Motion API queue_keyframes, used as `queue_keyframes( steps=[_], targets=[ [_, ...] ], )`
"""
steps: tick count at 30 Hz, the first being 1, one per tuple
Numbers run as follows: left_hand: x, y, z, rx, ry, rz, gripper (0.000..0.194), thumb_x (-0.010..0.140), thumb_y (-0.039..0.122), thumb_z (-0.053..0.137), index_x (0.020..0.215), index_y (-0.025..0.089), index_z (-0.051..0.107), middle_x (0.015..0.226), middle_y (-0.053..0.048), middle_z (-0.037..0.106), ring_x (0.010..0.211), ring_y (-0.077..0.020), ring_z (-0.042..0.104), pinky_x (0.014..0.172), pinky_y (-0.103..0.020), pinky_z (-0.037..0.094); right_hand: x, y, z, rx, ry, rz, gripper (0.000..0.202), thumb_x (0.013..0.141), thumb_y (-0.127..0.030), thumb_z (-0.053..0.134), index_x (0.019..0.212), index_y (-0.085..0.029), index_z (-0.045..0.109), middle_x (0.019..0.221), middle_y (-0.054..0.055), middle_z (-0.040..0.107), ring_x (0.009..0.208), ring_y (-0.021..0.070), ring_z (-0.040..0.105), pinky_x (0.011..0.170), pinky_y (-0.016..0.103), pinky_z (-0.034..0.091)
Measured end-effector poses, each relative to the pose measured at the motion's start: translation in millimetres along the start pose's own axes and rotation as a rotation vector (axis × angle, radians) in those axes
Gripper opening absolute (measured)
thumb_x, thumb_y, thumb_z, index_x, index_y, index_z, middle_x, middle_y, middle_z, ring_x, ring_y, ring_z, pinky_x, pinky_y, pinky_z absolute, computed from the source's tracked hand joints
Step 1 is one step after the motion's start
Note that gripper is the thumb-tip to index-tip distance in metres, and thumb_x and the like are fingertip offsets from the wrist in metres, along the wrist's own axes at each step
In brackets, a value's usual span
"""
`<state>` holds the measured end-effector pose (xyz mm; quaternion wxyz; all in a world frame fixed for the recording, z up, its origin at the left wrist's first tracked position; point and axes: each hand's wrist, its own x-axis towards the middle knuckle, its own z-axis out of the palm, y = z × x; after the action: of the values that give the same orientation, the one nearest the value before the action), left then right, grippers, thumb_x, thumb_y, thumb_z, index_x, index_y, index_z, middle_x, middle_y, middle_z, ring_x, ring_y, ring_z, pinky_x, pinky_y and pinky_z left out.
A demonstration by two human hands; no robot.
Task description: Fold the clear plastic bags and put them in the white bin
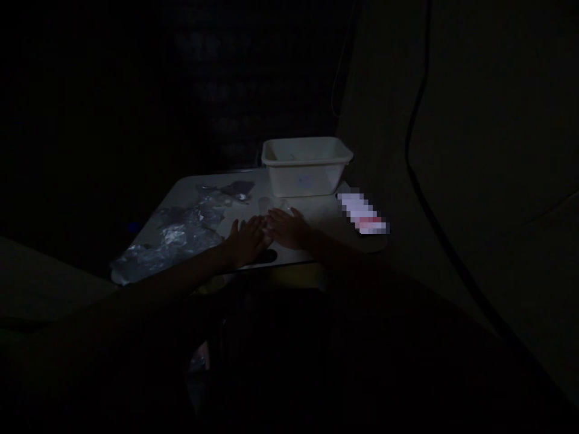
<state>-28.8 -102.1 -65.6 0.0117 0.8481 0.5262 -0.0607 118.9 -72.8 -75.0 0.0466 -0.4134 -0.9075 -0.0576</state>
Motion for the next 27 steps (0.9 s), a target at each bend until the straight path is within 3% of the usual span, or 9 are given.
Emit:
queue_keyframes(
  steps=[10, 16, 22, 27],
  targets=[
    [-1.6, 1.7, -0.3, 0.026, -0.004, -0.019, 0.062, 0.078, 0.046, 0.016, 0.126, 0.006, 0.016, 0.133, -0.014, 0.01, 0.121, -0.0257, 0.003, 0.092, -0.05, 0.008, -2.2, 11.8, 2.0, -0.029, -0.002, 0.129, 0.048, 0.081, -0.038, 0.018, 0.12, -0.014, 0.032, 0.128, 0.01, 0.029, 0.118, 0.021, 0.02, 0.091, 0.049, 0.015],
    [-0.9, -0.6, 2.5, 0.027, 0.01, -0.039, 0.065, 0.077, 0.05, 0.014, 0.125, 0.007, 0.017, 0.132, -0.014, 0.013, 0.121, -0.0267, 0.004, 0.091, -0.051, 0.009, -0.9, 8.2, 3.6, -0.032, -0.024, 0.05, 0.047, 0.081, -0.041, 0.017, 0.122, -0.021, 0.028, 0.13, 0.008, 0.026, 0.119, 0.0219, 0.019, 0.089, 0.049, 0.017],
    [1.1, -2.4, 0.2, 0.042, -0.011, -0.079, 0.073, 0.073, 0.057, 0.013, 0.126, 0.007, 0.017, 0.133, -0.014, 0.011, 0.12, -0.0278, 0.002, 0.091, -0.052, 0.007, -2.2, 18.3, 7.9, -0.122, 0.029, 0.187, 0.049, 0.08, -0.042, 0.019, 0.118, -0.016, 0.034, 0.129, 0.011, 0.027, 0.118, 0.0251, 0.018, 0.087, 0.051, 0.018],
    [5.5, -17.3, -10.2, 0.05, -0.025, -0.118, 0.06, 0.077, 0.048, 0.007, 0.127, 0.015, 0.015, 0.134, -0.007, 0.01, 0.121, -0.0268, 0.003, 0.089, -0.054, 0.01, -4.9, 22.9, -2.5, -0.146, 0.047, 0.217, 0.043, 0.08, -0.035, 0.024, 0.117, -0.015, 0.034, 0.126, 0.011, 0.032, 0.114, 0.0233, 0.027, 0.085, 0.045, 0.024]
  ],
)
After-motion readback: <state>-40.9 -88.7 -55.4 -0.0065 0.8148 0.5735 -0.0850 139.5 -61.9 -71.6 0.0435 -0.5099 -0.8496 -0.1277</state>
